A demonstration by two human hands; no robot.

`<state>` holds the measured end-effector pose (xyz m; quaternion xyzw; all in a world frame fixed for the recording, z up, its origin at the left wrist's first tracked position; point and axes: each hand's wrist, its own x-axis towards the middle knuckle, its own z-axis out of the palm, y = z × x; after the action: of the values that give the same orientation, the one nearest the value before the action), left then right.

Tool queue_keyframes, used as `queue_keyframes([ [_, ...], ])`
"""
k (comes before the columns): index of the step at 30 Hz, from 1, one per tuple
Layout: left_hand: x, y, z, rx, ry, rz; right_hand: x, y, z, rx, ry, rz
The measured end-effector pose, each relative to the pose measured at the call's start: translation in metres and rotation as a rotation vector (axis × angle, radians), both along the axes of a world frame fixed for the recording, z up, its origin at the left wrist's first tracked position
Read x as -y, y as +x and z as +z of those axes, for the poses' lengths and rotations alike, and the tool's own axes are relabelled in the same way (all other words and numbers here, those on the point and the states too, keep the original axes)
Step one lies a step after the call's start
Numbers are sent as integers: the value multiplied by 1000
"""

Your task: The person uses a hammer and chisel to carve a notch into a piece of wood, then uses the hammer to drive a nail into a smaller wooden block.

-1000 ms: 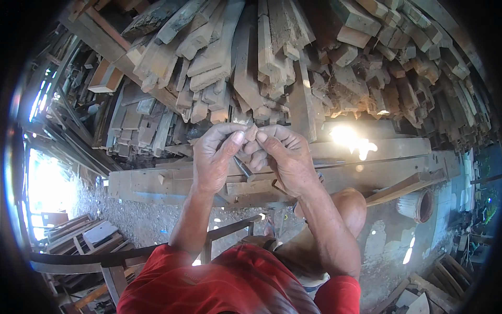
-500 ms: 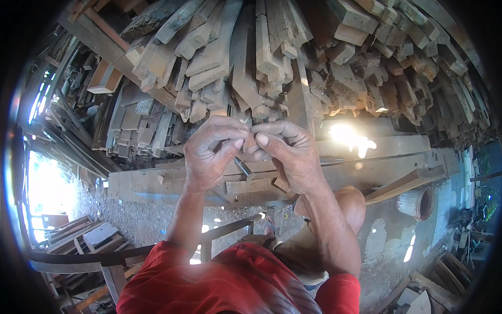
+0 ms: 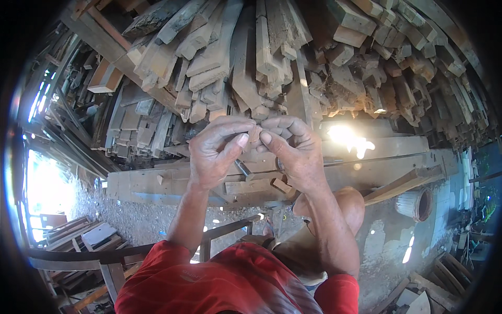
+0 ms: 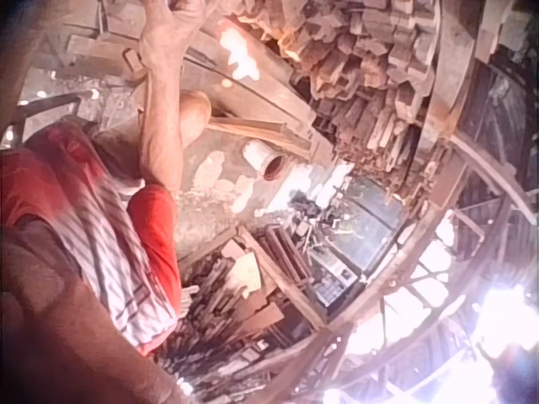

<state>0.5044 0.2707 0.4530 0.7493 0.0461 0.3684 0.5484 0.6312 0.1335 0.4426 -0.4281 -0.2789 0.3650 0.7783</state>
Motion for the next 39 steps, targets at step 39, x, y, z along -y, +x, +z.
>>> queue_keyframes([
  [39,23,-22,-66,-140,-451,88,6,-16,-17,757,-505,-63],
])
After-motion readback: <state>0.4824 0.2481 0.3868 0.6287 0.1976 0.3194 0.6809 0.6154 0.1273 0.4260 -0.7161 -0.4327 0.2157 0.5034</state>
